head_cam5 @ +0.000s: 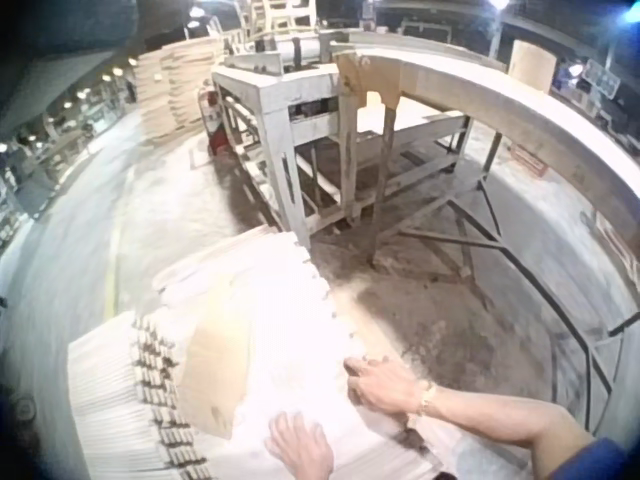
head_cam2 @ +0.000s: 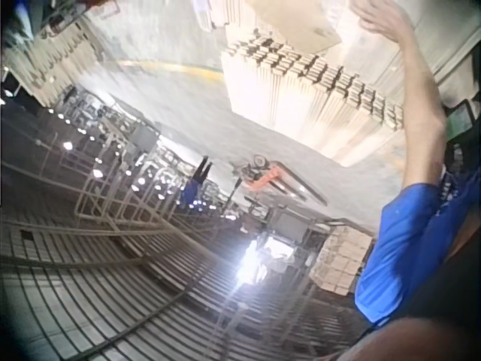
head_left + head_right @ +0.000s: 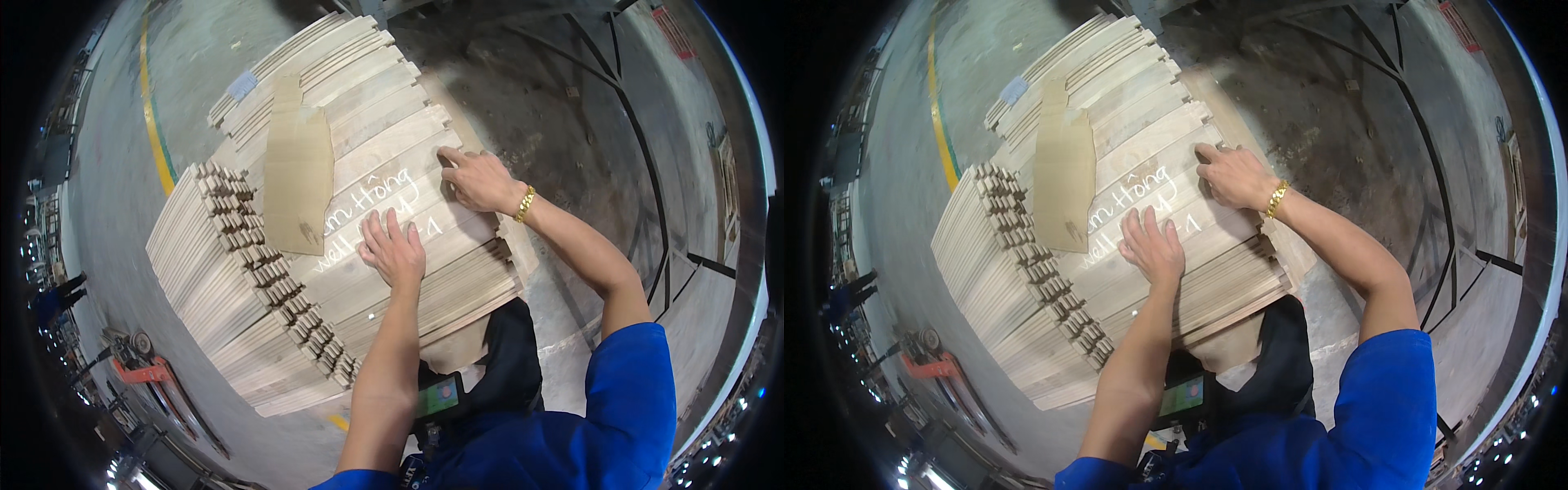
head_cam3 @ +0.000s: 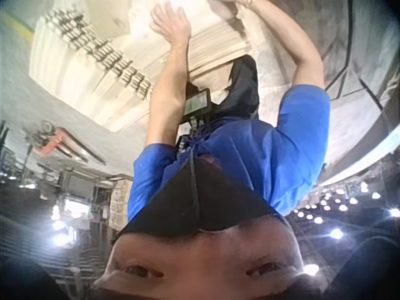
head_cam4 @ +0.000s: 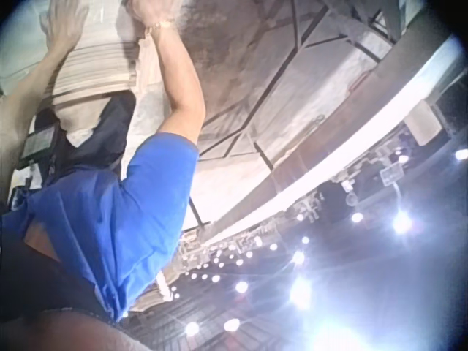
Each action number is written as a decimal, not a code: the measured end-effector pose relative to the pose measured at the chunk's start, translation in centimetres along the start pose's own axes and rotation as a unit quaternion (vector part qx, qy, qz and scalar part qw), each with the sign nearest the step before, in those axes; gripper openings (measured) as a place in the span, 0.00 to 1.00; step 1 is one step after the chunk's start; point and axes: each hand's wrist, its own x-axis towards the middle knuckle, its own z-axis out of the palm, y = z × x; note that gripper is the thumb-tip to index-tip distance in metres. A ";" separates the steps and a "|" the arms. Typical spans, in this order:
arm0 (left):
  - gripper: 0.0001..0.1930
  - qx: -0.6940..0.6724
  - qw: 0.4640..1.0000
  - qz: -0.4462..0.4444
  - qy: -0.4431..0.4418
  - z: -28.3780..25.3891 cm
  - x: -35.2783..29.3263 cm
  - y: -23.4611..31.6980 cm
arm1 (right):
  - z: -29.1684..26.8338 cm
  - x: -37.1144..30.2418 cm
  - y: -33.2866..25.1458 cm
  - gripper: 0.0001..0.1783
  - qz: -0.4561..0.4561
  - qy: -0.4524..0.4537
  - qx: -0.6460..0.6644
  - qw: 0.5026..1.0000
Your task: The person measures and marks wooden planks with a tape measure and marker, then carries them to a stack. They sit on the floor and continue to measure, inspect, and stack the planks into organized piles.
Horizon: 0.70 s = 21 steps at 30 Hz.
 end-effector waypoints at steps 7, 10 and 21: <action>0.29 0.021 1.000 -0.008 -0.013 0.4 0.2 0.0 | -1.4 4.0 0.9 0.23 0.091 -0.019 0.093 0.991; 0.30 0.011 0.999 -0.015 -0.028 0.5 0.3 -0.1 | -2.2 6.0 1.2 0.24 0.136 -0.087 0.092 0.983; 0.32 0.024 0.998 -0.017 -0.057 0.5 0.4 -0.4 | -3.1 11.8 2.8 0.15 0.107 -0.004 0.032 0.994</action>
